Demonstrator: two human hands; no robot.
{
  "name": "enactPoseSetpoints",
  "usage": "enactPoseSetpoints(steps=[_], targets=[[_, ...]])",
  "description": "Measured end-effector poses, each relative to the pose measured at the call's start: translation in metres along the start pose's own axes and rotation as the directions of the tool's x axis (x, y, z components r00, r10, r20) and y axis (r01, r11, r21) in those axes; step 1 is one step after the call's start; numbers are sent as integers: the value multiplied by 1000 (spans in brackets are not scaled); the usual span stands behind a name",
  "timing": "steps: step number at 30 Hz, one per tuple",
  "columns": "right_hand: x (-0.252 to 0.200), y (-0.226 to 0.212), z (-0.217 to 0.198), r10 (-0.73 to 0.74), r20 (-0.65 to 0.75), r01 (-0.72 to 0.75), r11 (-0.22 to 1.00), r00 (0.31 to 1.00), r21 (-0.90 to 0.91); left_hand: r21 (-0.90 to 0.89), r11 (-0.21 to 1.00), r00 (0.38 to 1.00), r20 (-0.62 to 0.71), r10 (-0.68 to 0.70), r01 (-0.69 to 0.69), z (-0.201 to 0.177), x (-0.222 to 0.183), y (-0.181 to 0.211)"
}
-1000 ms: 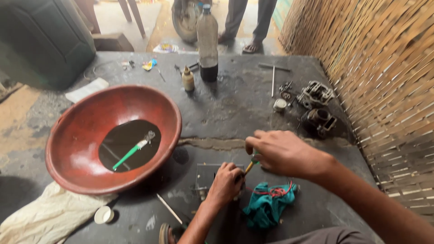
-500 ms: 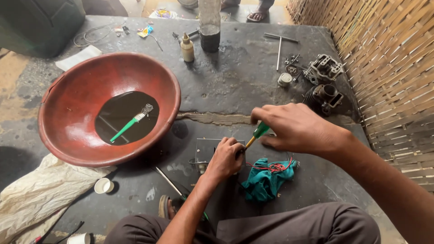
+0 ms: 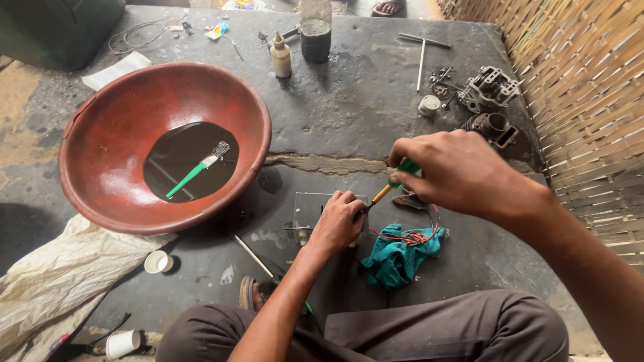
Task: The person sits on the ground with a small metal electronic box on their lap and uses a screwdriver to unscrew and remove screws from its casing, repositioning the box and working on different sides while screws and small parts collect on the ground beside them.
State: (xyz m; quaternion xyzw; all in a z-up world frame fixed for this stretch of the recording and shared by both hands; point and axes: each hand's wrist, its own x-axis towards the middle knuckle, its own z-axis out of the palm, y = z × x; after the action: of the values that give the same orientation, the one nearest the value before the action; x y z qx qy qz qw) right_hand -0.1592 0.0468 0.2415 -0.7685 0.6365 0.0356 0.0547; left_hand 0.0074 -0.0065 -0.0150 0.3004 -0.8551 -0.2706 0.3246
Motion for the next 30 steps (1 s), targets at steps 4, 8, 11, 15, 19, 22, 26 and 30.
enactPoseSetpoints(steps=[4, 8, 11, 15, 19, 22, 26, 30], targets=[[-1, -13, -15, 59, -16, -58, 998, 998, 9, -55, 998, 1000, 10, -25, 26, -7, 5, -4], [10, -17, -4, -10, -144, 24, 995, 990, 94, -84, 979, 983, 10, -185, 185, -49, 14, -16], [27, -30, 4, -54, -211, 91, 982, 976, 168, -76, 920, 922, 86, -377, 383, -101, 15, -10], [52, -51, 19, -116, -264, 182, 953, 958, 243, -69, 862, 847, 239, -475, 503, -130, 11, -22], [68, -69, 24, -138, -286, 209, 949, 948, 236, -50, 844, 818, 282, -501, 534, -137, 9, -24], [74, -76, 25, -149, -278, 218, 947, 949, 235, -9, 852, 823, 263, -503, 524, -134, 10, -28], [78, -79, 28, -158, -295, 231, 945, 942, 230, 5, 862, 841, 214, -497, 508, -130, 9, -37], [80, -81, 30, -165, -272, 224, 953, 948, 204, 26, 847, 822, 228, -522, 530, -130, 9, -32]])
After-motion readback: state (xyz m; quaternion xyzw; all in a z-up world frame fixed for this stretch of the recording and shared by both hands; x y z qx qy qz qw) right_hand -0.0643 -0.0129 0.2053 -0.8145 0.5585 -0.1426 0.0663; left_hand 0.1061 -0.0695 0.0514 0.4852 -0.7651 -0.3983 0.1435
